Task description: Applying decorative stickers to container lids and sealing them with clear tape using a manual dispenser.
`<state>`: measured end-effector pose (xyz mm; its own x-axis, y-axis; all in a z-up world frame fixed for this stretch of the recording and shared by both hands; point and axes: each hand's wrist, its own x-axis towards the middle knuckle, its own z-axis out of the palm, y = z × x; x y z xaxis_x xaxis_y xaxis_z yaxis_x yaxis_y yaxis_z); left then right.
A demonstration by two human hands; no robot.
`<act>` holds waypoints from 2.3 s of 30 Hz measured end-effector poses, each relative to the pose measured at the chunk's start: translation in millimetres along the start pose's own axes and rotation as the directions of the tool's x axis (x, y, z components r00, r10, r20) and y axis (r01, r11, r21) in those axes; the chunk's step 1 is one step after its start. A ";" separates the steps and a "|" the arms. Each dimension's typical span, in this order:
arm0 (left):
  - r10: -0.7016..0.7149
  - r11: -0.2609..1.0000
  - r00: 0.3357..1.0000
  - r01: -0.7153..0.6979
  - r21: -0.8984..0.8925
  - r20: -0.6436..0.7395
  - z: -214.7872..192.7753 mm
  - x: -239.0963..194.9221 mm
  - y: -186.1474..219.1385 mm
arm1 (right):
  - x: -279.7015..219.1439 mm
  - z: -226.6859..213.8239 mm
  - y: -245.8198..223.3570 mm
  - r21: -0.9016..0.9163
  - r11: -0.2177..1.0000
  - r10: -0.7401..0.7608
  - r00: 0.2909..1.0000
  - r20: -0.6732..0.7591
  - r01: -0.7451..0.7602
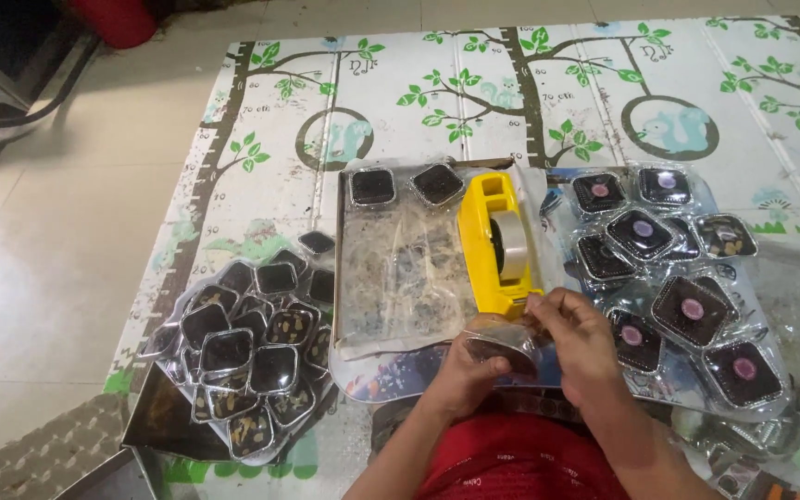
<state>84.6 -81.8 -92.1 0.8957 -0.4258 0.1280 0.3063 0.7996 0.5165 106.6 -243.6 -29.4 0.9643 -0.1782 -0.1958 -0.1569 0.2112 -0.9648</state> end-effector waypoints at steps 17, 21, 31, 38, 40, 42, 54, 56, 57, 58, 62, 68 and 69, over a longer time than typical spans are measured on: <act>-0.038 0.999 0.997 0.039 -0.012 0.072 -1.5 -16.5 13.3 | -13.5 -22.5 56.6 -0.515 0.807 -0.305 0.951 0.056 0.289; 0.020 0.997 0.998 -0.025 0.080 0.055 7.1 -27.0 25.5 | -45.4 -24.0 36.4 -0.491 0.798 -0.339 0.934 0.112 0.348; 0.019 0.963 0.992 0.015 0.270 -0.124 20.6 -41.9 55.0 | -73.8 -26.5 -56.5 -0.121 0.956 -0.196 0.891 0.410 0.266; 0.017 0.850 0.984 0.079 0.522 -0.176 57.9 -46.8 69.8 | -61.4 -12.2 -48.1 -0.316 0.827 -0.241 0.801 0.548 0.465; 0.022 0.836 0.981 0.088 0.542 -0.193 63.3 -47.0 72.2 | -55.3 -13.4 -34.8 -0.396 0.801 -0.207 0.829 0.520 0.449; 0.116 0.688 0.989 -0.009 0.726 -0.097 62.9 -47.4 73.2 | -51.0 -16.6 -20.7 -0.271 0.947 -0.009 0.862 0.506 0.170; 0.180 0.836 0.983 -0.133 0.533 -0.036 48.9 -50.1 54.3 | -52.7 -16.9 3.9 0.104 0.917 0.270 0.792 0.548 -0.385; 0.180 0.850 0.982 -0.130 0.511 -0.050 45.2 -51.3 50.3 | -54.1 -15.4 8.7 0.093 0.918 0.283 0.800 0.528 -0.386; 0.181 0.864 0.981 -0.128 0.486 -0.063 43.2 -51.7 48.8 | -54.5 -14.2 10.7 0.078 0.919 0.297 0.809 0.507 -0.387; 0.183 0.863 0.981 -0.130 0.488 -0.062 43.1 -51.1 47.1 | -55.2 -13.0 13.7 0.079 0.919 0.295 0.809 0.509 -0.385; 0.172 0.960 0.985 -0.163 0.226 -0.019 34.6 -48.0 37.6 | -55.9 -8.9 21.5 0.185 0.888 0.272 0.806 0.526 -0.420; 0.113 0.990 0.991 -0.118 -0.072 -0.066 27.0 -49.8 27.5 | -59.3 -2.2 -2.1 -0.105 0.973 0.230 0.919 0.319 -0.206; 0.107 0.990 0.993 -0.111 -0.087 -0.048 32.2 -49.1 30.3 | -61.4 0.5 -11.4 -0.276 0.956 0.169 0.959 0.227 -0.103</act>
<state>39.5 -50.3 -55.5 0.9378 -0.3167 0.1421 0.2315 0.8757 0.4237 49.3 -234.6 -6.2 0.9468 0.0825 -0.3110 -0.3083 -0.0446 -0.9503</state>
